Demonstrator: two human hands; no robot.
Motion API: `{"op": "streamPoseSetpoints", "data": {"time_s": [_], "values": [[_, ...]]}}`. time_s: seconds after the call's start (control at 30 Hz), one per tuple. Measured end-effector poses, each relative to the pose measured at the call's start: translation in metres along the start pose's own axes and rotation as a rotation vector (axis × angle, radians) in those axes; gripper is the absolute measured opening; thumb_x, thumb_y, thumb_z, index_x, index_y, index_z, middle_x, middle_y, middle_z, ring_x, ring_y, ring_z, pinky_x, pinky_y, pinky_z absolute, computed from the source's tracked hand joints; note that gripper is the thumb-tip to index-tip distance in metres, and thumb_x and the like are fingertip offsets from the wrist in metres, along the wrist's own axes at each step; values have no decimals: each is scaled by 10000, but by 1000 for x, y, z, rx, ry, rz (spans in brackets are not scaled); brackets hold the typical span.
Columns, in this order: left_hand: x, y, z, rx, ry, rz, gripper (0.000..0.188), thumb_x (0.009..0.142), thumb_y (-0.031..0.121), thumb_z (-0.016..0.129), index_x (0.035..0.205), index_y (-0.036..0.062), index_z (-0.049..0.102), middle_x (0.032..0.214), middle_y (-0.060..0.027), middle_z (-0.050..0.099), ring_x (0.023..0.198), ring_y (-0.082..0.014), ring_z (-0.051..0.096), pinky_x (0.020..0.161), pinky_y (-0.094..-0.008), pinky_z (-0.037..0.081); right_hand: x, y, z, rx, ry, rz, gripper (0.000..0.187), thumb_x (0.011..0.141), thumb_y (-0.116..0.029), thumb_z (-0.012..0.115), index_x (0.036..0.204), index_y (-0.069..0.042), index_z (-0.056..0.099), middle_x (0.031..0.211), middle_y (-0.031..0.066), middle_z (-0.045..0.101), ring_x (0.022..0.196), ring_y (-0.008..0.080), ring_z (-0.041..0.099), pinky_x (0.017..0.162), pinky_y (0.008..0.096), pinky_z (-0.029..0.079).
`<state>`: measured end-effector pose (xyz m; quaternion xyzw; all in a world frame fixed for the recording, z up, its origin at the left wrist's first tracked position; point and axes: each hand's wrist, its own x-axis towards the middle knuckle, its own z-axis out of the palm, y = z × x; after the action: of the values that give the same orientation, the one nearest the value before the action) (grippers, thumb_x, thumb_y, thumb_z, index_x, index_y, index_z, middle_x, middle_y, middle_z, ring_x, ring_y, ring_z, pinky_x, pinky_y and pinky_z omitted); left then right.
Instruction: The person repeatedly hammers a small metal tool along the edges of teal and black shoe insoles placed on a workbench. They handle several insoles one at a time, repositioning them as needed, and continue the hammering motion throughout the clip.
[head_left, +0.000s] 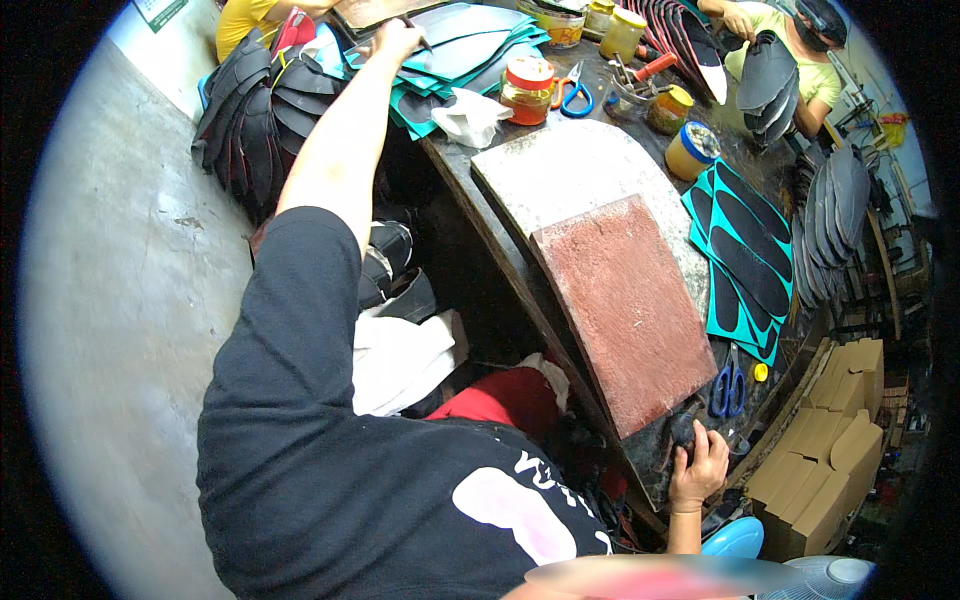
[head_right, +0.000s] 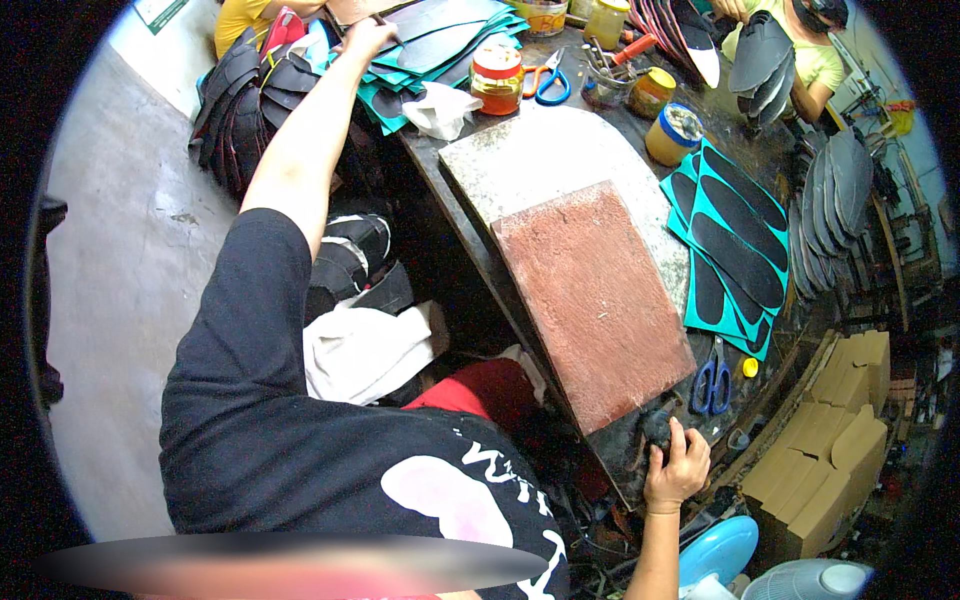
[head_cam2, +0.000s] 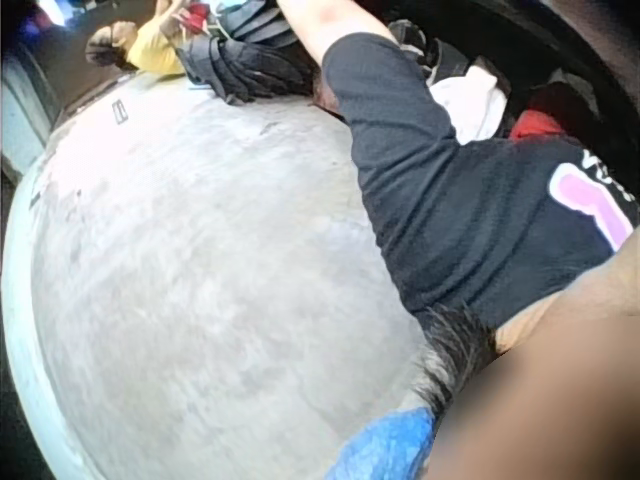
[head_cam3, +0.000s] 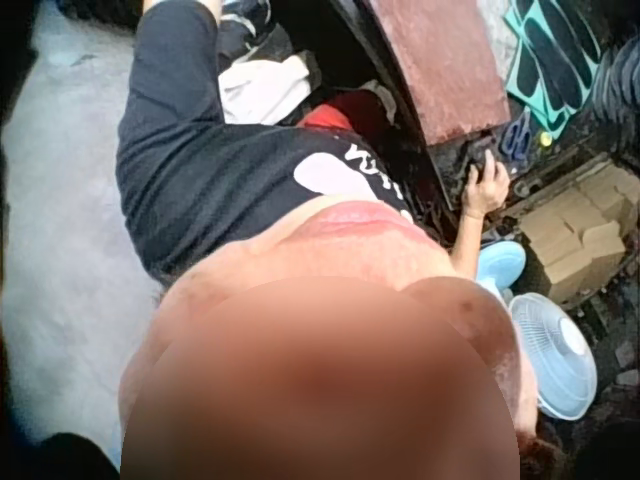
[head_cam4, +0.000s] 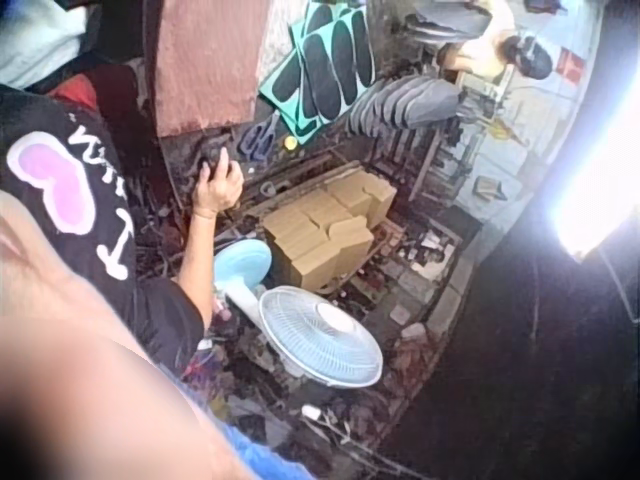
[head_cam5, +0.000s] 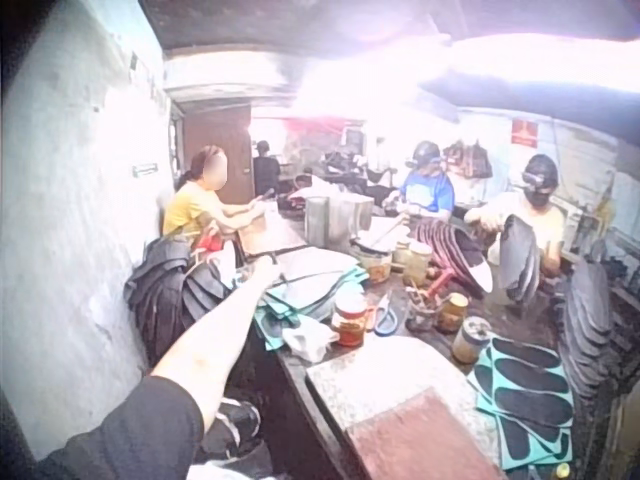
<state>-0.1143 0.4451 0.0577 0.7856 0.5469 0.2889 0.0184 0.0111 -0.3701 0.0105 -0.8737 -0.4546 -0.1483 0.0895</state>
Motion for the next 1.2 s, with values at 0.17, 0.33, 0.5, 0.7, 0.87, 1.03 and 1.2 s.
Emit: {"op": "streamPoseSetpoints", "data": {"time_s": [0.17, 0.33, 0.5, 0.7, 0.87, 1.03, 1.2], "values": [[-46, 30, 12, -203, -219, 181, 414, 768, 465, 643, 956, 105, 725, 968, -143, 715, 989, -316, 665, 879, -402, 491, -2, 0, 1, -17, 4, -3, 459, 914, -478, 522, 1217, -151, 628, 1063, 119, 567, 963, 341, 560, 818, 446, 444], [-74, 19, -3, -446, 295, -111, 362, 791, 438, 647, 869, 89, 702, 932, -157, 715, 879, -326, 695, 776, -430, 533, -2, 2, 3, -1, 0, -5, 461, 917, -479, 518, 1211, -142, 633, 1065, 124, 568, 959, 346, 560, 821, 449, 445], [-58, -13, 20, -665, 35, -103, 355, 750, 401, 745, 910, 86, 712, 913, -115, 726, 873, -272, 698, 782, -388, 524, -2, 2, 3, -8, 17, -20, 448, 928, -466, 512, 1213, -141, 632, 1061, 121, 572, 957, 341, 561, 819, 447, 448], [-50, -4, 22, -830, 126, -283, 297, 711, 245, 778, 898, 22, 719, 884, -137, 726, 809, -239, 697, 721, -371, 529, -2, 0, 2, -18, 23, -13, 447, 933, -472, 513, 1223, -152, 627, 1053, 109, 572, 954, 325, 563, 805, 436, 452], [-78, 10, -12, -1059, -132, -418, 251, 739, 119, 786, 936, 12, 674, 894, -98, 682, 808, -201, 627, 716, -330, 481, -3, 0, 2, -29, 38, -22, 445, 928, -470, 522, 1231, -160, 624, 1050, 100, 572, 950, 317, 564, 795, 429, 447], [-82, 13, -1, -1487, -379, -509, 230, 787, 182, 760, 919, 24, 656, 818, -55, 656, 778, -198, 628, 688, -351, 494, -4, 1, 3, -34, 44, -25, 450, 912, -462, 542, 1242, -167, 621, 1063, 94, 577, 959, 314, 568, 797, 427, 444], [-62, 47, -49, -907, 301, 126, 215, 857, 226, 718, 977, 53, 670, 894, -53, 679, 756, -172, 617, 765, -282, 478, -4, -1, 0, -22, 12, 12, 454, 896, -446, 562, 1258, -178, 618, 1088, 93, 575, 982, 310, 567, 820, 418, 444]]}}
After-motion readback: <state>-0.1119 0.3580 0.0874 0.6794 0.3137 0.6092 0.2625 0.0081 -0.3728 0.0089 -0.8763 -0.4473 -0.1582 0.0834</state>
